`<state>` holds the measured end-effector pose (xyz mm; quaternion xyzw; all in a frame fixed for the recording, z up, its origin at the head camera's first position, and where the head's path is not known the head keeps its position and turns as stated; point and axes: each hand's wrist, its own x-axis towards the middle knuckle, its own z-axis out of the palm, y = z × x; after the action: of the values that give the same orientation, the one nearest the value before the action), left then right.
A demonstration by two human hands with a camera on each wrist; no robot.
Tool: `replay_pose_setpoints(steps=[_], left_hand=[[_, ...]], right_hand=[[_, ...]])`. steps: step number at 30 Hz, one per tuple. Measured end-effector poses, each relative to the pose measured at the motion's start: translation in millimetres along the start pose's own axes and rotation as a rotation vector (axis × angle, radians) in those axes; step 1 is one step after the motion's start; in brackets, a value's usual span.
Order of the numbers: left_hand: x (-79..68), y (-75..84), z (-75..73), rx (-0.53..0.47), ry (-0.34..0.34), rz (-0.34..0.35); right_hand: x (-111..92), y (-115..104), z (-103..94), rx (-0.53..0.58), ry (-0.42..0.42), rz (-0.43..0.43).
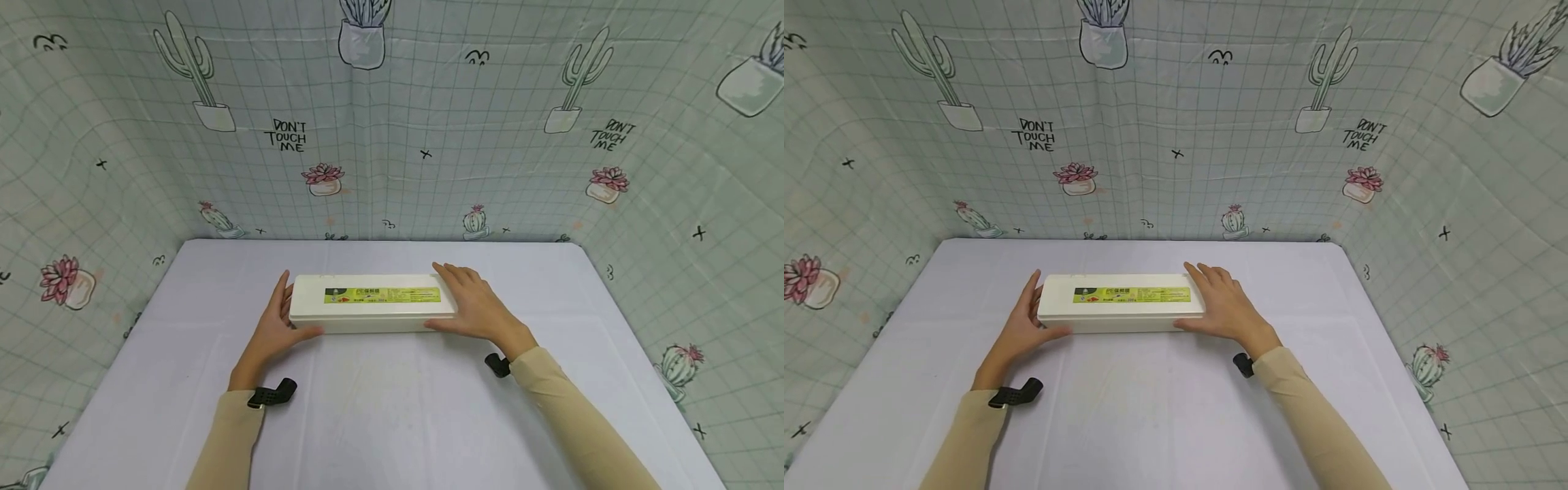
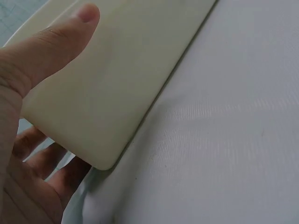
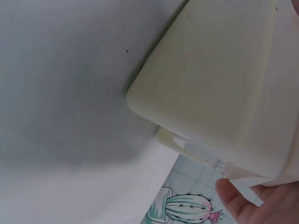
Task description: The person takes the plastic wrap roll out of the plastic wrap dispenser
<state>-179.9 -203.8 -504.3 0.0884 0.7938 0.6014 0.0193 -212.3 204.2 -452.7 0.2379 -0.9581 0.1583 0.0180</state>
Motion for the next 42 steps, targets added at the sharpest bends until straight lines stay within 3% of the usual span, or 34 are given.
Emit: replay_pose_setpoints(steps=[9, 22, 42], left_hand=[[5.2, -1.0, 5.0, 0.032, 0.024, -0.013], [7.4, -11.6, 6.1, -0.008, 0.023, -0.036], [6.7, -13.8, 7.4, 0.062, 0.055, -0.055]], right_hand=[[5, 1, 1.5, -0.017, 0.004, -0.005], [7, -2, -1.0, -0.001, 0.0, 0.015], [7, -1, 4.7, 0.072, 0.031, 0.024]])
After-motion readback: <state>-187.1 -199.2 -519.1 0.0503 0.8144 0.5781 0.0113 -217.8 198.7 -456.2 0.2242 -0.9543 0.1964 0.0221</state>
